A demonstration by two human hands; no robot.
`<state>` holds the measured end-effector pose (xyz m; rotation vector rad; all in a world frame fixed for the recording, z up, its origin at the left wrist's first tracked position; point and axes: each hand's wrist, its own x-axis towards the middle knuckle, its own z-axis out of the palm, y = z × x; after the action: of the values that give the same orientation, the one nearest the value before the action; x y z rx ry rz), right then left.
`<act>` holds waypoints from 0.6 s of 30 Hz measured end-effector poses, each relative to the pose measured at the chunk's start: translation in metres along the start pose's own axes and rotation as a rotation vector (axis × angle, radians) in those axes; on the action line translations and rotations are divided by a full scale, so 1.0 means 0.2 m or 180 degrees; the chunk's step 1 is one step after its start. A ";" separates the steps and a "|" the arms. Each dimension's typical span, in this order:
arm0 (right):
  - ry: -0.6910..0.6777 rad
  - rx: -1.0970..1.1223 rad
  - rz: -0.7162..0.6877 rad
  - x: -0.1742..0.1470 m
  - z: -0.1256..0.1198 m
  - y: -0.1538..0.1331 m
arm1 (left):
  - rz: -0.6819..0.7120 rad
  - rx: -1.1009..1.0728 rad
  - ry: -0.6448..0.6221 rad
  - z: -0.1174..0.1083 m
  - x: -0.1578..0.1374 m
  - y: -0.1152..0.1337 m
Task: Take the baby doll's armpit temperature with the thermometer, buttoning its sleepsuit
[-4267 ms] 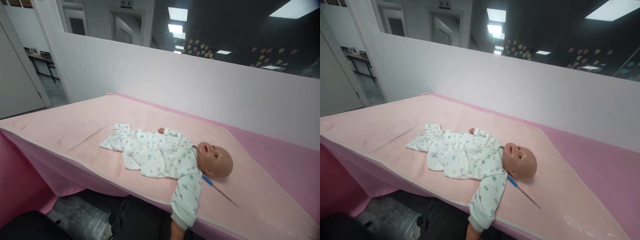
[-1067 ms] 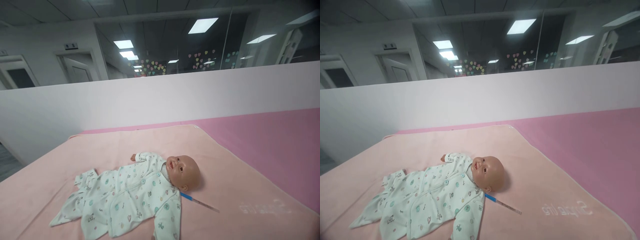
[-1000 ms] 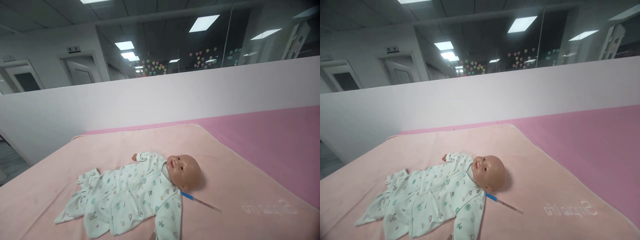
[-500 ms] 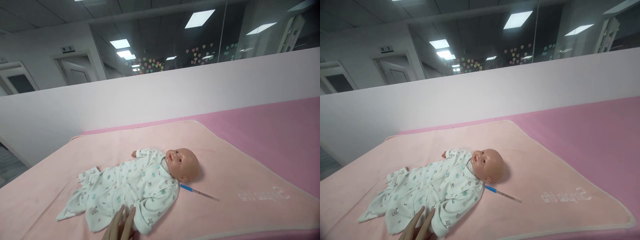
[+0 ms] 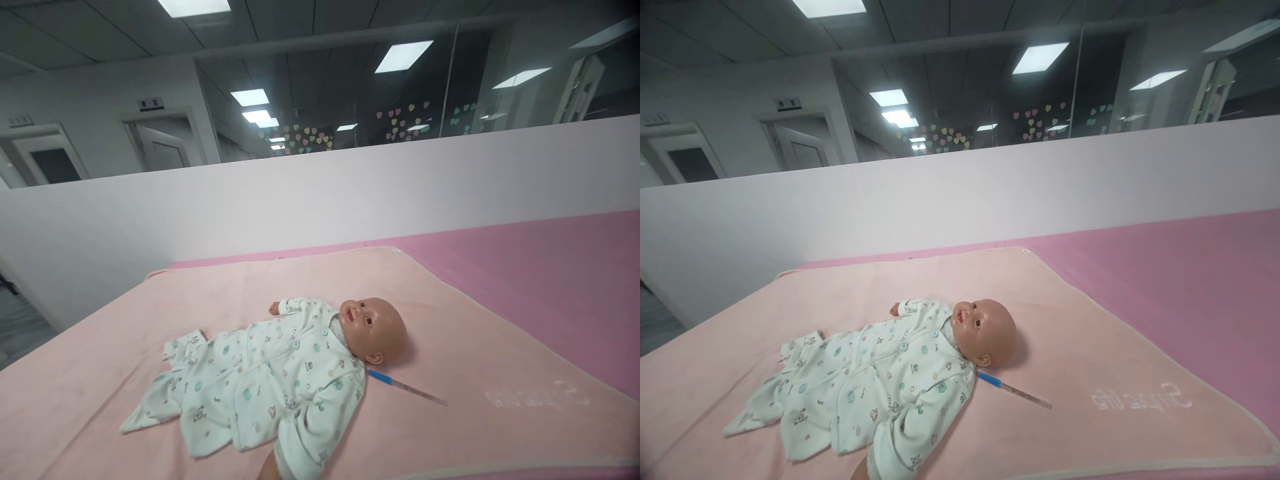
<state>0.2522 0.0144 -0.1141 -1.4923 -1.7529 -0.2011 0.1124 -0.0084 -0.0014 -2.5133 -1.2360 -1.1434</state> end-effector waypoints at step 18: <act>0.0511 -0.1460 -0.0047 -0.30 -0.54 0.05 | 0.0603 -0.0713 -0.1463 0.64 0.41 -0.17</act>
<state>0.3102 -0.0920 -0.0863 -1.7251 -1.6564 -0.7515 0.1939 0.1176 -0.0433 -3.1051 -0.9584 -0.7178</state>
